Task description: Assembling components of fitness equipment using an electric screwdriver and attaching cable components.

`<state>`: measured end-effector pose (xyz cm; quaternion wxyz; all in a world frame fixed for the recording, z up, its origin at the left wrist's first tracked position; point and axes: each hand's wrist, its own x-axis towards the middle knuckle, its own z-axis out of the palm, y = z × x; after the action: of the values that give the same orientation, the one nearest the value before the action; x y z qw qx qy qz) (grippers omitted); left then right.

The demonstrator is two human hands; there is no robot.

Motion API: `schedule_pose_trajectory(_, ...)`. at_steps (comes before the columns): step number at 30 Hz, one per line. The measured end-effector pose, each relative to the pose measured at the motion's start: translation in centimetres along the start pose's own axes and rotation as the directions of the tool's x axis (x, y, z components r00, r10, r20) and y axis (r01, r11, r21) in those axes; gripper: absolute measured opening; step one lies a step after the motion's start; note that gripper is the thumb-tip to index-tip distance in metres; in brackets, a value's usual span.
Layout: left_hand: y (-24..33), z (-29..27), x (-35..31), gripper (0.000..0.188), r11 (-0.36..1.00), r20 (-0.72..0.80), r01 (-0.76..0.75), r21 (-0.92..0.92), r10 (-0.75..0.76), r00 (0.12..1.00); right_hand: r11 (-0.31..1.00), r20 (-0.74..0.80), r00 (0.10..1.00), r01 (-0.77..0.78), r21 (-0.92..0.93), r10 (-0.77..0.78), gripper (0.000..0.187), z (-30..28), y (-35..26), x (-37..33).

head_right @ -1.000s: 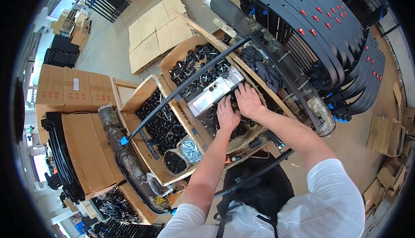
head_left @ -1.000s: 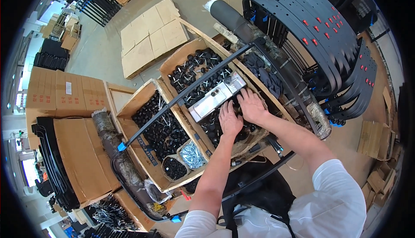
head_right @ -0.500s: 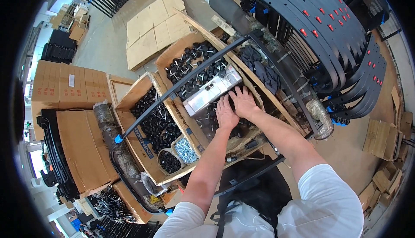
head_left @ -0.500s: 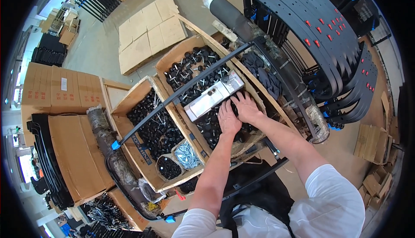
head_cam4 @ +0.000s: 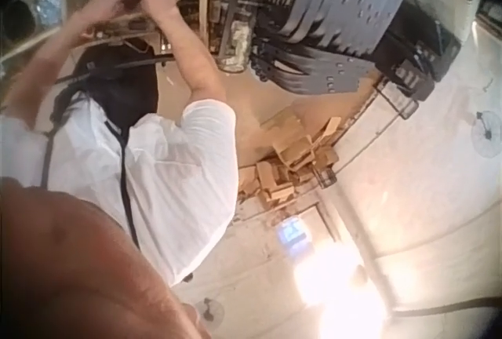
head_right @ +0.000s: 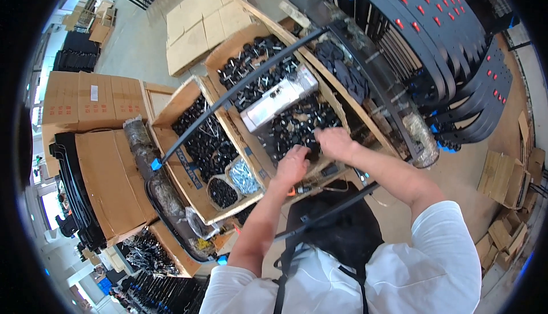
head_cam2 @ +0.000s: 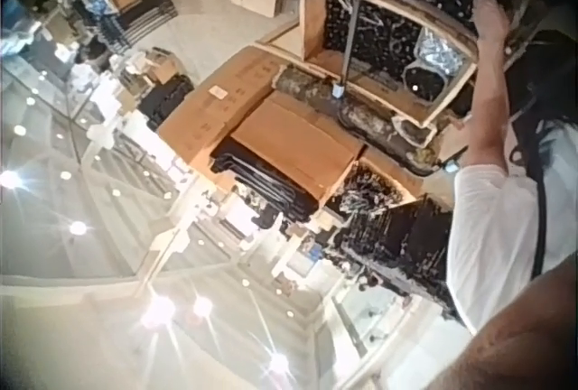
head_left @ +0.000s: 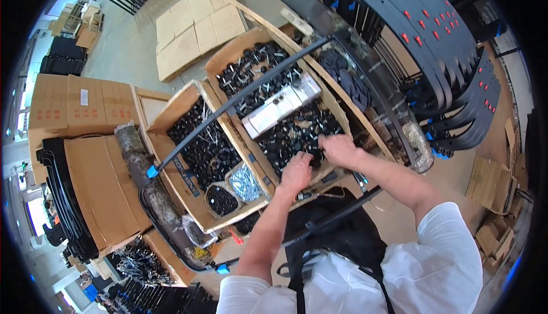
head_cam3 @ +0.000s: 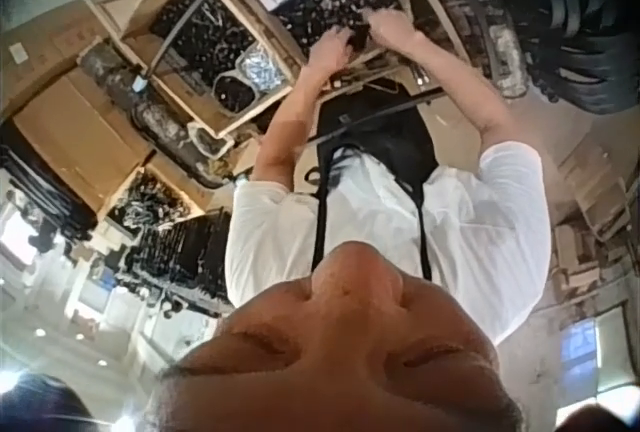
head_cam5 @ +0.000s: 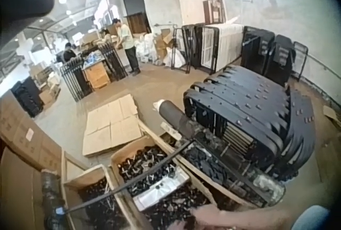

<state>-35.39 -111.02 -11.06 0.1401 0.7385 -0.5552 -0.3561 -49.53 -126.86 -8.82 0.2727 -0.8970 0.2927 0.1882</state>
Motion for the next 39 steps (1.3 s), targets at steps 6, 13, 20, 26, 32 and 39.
schedule_pose_trajectory(6,-0.3,-0.8,-1.4,0.038,0.999,0.07,-0.013,-0.031,0.015,0.997,0.908,-0.137,0.98,-0.078,0.412,0.146,0.04,-5.5,0.9,-3.4)
schedule_pose_trajectory(13,1.1,0.1,2.9,0.035,0.913,0.318,-0.273,0.302,0.174,0.932,0.781,-0.419,0.908,0.254,0.57,0.011,0.034,-2.9,1.3,-9.6)
schedule_pose_trajectory(20,1.0,-0.1,2.3,0.036,0.981,0.083,-0.041,-0.191,0.058,0.995,0.764,-0.491,0.758,-0.015,0.645,0.43,0.034,-2.6,7.0,-24.4)
schedule_pose_trajectory(26,5.4,-1.1,2.4,0.028,0.593,0.06,0.104,-0.798,-0.093,0.994,0.727,-0.509,0.641,-0.112,0.678,0.574,0.032,-0.9,11.3,-29.3)
schedule_pose_trajectory(32,8.7,-2.4,3.7,0.032,0.675,0.058,0.035,-0.737,0.011,0.998,0.808,-0.51,0.729,-0.1,0.58,0.456,0.032,-1.5,10.2,-28.4)
schedule_pose_trajectory(39,10.6,-4.3,5.4,0.033,0.679,0.004,-0.024,-0.734,0.039,0.999,0.929,-0.512,0.779,-0.256,0.268,0.362,0.03,-3.6,9.5,-27.4)
